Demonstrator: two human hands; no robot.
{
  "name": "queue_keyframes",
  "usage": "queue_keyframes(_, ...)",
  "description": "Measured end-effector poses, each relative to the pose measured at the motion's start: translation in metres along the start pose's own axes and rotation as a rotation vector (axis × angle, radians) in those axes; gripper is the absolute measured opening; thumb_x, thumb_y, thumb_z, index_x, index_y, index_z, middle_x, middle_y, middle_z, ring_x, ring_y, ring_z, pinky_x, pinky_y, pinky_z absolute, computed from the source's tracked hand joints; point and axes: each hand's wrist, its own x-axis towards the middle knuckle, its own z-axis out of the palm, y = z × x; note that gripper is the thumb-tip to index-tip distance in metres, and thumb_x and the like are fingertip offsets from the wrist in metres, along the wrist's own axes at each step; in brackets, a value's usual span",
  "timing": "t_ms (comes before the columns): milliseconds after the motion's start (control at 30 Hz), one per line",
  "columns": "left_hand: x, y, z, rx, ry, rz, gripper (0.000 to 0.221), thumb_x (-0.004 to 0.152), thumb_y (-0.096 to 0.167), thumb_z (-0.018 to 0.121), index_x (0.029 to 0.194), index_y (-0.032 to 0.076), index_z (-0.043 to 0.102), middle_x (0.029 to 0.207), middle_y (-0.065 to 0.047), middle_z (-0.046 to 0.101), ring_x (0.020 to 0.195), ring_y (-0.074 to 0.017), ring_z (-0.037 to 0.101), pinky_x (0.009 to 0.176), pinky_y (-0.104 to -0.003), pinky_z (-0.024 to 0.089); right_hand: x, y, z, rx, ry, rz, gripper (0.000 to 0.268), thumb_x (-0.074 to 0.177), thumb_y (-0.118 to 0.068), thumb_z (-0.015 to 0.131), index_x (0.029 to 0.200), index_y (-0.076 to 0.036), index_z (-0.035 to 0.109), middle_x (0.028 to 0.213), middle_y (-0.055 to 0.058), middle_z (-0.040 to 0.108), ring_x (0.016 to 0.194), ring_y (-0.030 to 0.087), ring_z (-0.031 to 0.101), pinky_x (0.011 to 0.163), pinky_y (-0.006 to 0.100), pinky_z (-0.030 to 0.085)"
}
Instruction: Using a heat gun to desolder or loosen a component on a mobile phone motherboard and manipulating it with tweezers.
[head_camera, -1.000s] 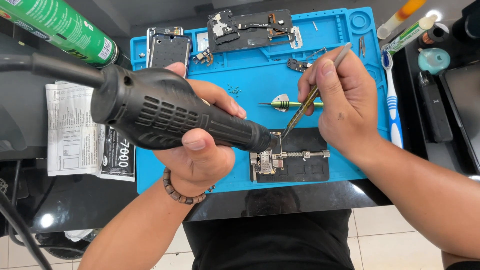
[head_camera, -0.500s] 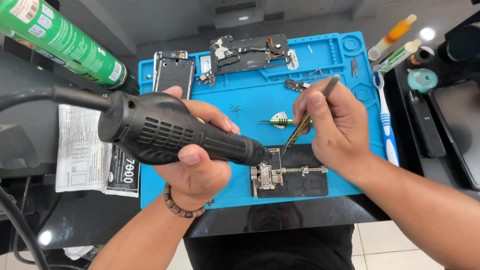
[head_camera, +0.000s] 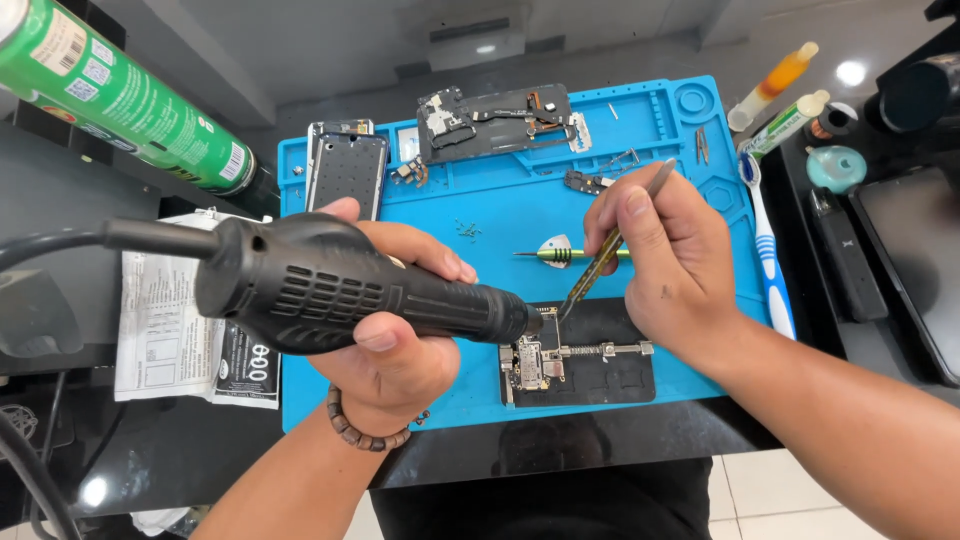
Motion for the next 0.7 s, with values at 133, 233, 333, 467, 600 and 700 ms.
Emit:
queue_keyframes(133,-0.005,-0.0024,0.0015,-0.103,0.001,-0.055,0.067,0.098,0.058,0.045,0.116,-0.004,0.026,0.068,-0.012,0.054,0.046,-0.0236,0.054,0.051,-0.029,0.051,0.0003,0.0012,-0.0001,0.055,0.008,0.04,0.029,0.104,-0.02,0.033,0.083,-0.005,0.045,0.074,0.01,0.053,0.07,0.019,0.053,0.06,0.028,0.043)
queue_keyframes(233,-0.0057,-0.0023,0.0014,-0.163,-0.014,-0.07,0.063,0.098,0.055,0.048,0.115,-0.003,0.029,0.07,-0.014,0.053,0.049,-0.0241,0.054,0.046,-0.029,0.052,0.0003,0.0012,-0.0009,0.091,0.006,0.056,0.028,0.104,-0.018,0.033,0.083,-0.003,0.046,0.074,0.012,0.053,0.068,0.019,0.051,0.058,0.027,0.043)
queue_keyframes(333,-0.0023,0.0002,0.0003,-0.071,-0.015,-0.056,0.064,0.097,0.056,0.045,0.108,-0.004,0.028,0.069,-0.013,0.051,0.05,-0.0211,0.053,0.042,-0.027,0.051,-0.0006,0.0025,-0.0009,0.129,0.016,0.085,0.026,0.103,-0.016,0.034,0.083,-0.004,0.046,0.074,0.012,0.052,0.067,0.019,0.051,0.056,0.027,0.043)
queue_keyframes(467,-0.0009,-0.002,-0.0006,-0.055,0.006,-0.028,0.065,0.098,0.057,0.044,0.112,-0.005,0.027,0.067,-0.012,0.054,0.046,-0.0228,0.054,0.06,-0.025,0.051,0.0006,0.0029,-0.0008,0.145,0.021,0.074,0.027,0.103,-0.016,0.033,0.082,-0.004,0.045,0.073,0.012,0.052,0.067,0.02,0.051,0.054,0.027,0.043)
queue_keyframes(600,-0.0049,-0.0009,0.0014,-0.114,0.012,-0.086,0.07,0.097,0.059,0.047,0.119,-0.004,0.027,0.068,-0.012,0.054,0.048,-0.0226,0.054,0.047,-0.029,0.051,-0.0004,0.0034,-0.0014,0.129,0.024,0.061,0.027,0.103,-0.017,0.033,0.082,-0.004,0.045,0.072,0.012,0.052,0.066,0.02,0.051,0.057,0.028,0.042)
queue_keyframes(700,-0.0057,-0.0015,-0.0003,-0.121,0.004,-0.104,0.072,0.096,0.059,0.048,0.12,-0.005,0.027,0.068,-0.012,0.053,0.047,-0.0228,0.052,0.045,-0.03,0.051,0.0005,0.0034,-0.0017,0.164,0.018,0.065,0.028,0.103,-0.019,0.034,0.082,-0.004,0.044,0.072,0.013,0.051,0.064,0.02,0.05,0.053,0.026,0.042)
